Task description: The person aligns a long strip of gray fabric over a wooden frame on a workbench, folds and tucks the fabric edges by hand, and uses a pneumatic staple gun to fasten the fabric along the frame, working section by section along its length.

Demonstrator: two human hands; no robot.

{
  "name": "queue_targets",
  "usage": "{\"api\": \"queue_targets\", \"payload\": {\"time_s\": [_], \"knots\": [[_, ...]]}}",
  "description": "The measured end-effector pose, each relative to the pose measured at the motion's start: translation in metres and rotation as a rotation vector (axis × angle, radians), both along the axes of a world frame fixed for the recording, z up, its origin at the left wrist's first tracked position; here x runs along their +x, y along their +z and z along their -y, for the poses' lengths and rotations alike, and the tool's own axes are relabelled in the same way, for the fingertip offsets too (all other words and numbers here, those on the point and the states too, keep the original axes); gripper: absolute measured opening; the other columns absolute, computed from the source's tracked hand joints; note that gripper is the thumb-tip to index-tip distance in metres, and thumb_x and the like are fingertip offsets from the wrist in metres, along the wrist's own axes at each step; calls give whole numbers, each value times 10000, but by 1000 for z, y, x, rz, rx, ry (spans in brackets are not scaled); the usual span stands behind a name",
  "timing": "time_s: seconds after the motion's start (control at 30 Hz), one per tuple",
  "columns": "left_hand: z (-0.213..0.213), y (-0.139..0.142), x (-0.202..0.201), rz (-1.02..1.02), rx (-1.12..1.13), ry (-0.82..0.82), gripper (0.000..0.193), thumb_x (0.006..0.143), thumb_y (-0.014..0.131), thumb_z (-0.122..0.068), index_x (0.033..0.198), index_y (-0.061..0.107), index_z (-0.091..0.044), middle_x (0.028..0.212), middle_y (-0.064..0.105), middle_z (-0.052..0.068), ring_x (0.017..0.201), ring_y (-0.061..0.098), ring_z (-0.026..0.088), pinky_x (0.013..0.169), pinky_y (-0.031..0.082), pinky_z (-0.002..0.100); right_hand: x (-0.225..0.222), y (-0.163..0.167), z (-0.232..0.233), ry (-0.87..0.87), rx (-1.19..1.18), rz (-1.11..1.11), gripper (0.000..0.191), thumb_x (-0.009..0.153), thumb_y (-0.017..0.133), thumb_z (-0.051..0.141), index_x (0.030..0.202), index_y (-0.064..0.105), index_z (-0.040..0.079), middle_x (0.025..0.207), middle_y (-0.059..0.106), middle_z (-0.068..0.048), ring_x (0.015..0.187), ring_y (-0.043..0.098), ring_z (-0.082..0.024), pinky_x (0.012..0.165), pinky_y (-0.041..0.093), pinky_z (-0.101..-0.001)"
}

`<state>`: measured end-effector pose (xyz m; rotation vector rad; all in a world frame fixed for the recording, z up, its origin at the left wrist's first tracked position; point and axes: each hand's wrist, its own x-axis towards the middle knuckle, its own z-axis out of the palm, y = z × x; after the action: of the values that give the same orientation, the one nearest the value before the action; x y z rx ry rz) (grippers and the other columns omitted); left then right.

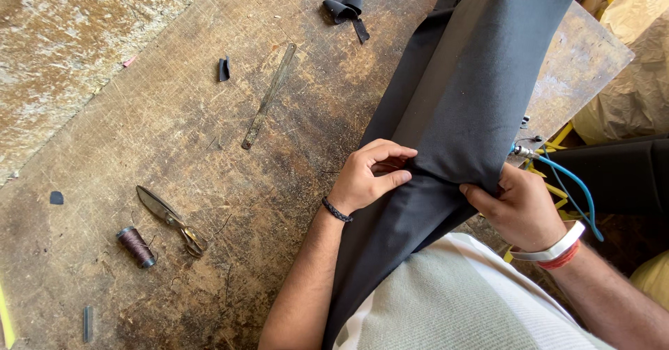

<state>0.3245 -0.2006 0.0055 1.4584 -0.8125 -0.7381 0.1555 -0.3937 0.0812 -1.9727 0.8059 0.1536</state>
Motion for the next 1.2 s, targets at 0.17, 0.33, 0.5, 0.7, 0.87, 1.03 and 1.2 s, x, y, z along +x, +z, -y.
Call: {"api": "queue_targets", "payload": {"time_s": [0.17, 0.33, 0.5, 0.7, 0.87, 1.03, 1.2], "knots": [[0, -5, 1, -7, -46, -28, 377, 896, 817, -132, 1262, 727, -113, 1233, 659, 56, 1096, 705, 168, 977, 618, 304, 9, -5, -8, 73, 55, 195, 173, 922, 669, 71, 1062, 686, -29, 860, 760, -39, 771, 679, -76, 684, 570, -261], [14, -7, -14, 185, -155, 90, 523, 820, 833, -75, 1323, 692, -77, 1439, 583, 158, 1314, 597, 286, 1090, 508, 376, 18, -4, -23, 23, 47, 329, 151, 948, 648, 28, 1074, 701, -37, 864, 760, -74, 778, 629, -69, 660, 534, -256], [17, -8, -26, 301, -56, 152, 339, 895, 793, -107, 1230, 754, -127, 1411, 693, 88, 1342, 682, 234, 1154, 565, 333, 5, -3, -15, 75, -86, 297, 156, 927, 674, 38, 1063, 723, -21, 825, 787, -74, 706, 672, -81, 636, 564, -264], [-2, 3, -11, 38, -154, 14, 336, 910, 787, -138, 1237, 718, -107, 1428, 661, 126, 1414, 602, 284, 1220, 498, 402, -26, -47, 5, 74, -47, 281, 195, 889, 729, 36, 1078, 773, 17, 848, 810, -59, 698, 719, -102, 678, 596, -262], [16, 26, -17, 331, -65, -4, 460, 795, 804, -173, 1246, 722, -136, 1541, 470, 219, 1432, 481, 362, 1148, 466, 437, -28, -86, -1, 36, 17, 497, 191, 934, 721, 18, 1122, 757, 17, 998, 787, -43, 891, 685, -77, 812, 559, -245], [31, 33, -32, 627, 159, 142, 298, 853, 783, -157, 1147, 785, -204, 1496, 589, 177, 1370, 594, 361, 1057, 560, 378, -22, -89, -5, 52, 71, 534, 210, 946, 724, 20, 1154, 751, 22, 1045, 775, -37, 939, 666, -60, 834, 560, -237], [28, 32, -29, 722, 148, 194, 166, 875, 797, -153, 1038, 789, -181, 1465, 613, 147, 1329, 651, 311, 1062, 586, 365, -10, -95, -2, -114, 533, 479, 304, 904, 694, -21, 1205, 679, 16, 1082, 754, -69, 933, 705, -135, 790, 611, -288]]}}
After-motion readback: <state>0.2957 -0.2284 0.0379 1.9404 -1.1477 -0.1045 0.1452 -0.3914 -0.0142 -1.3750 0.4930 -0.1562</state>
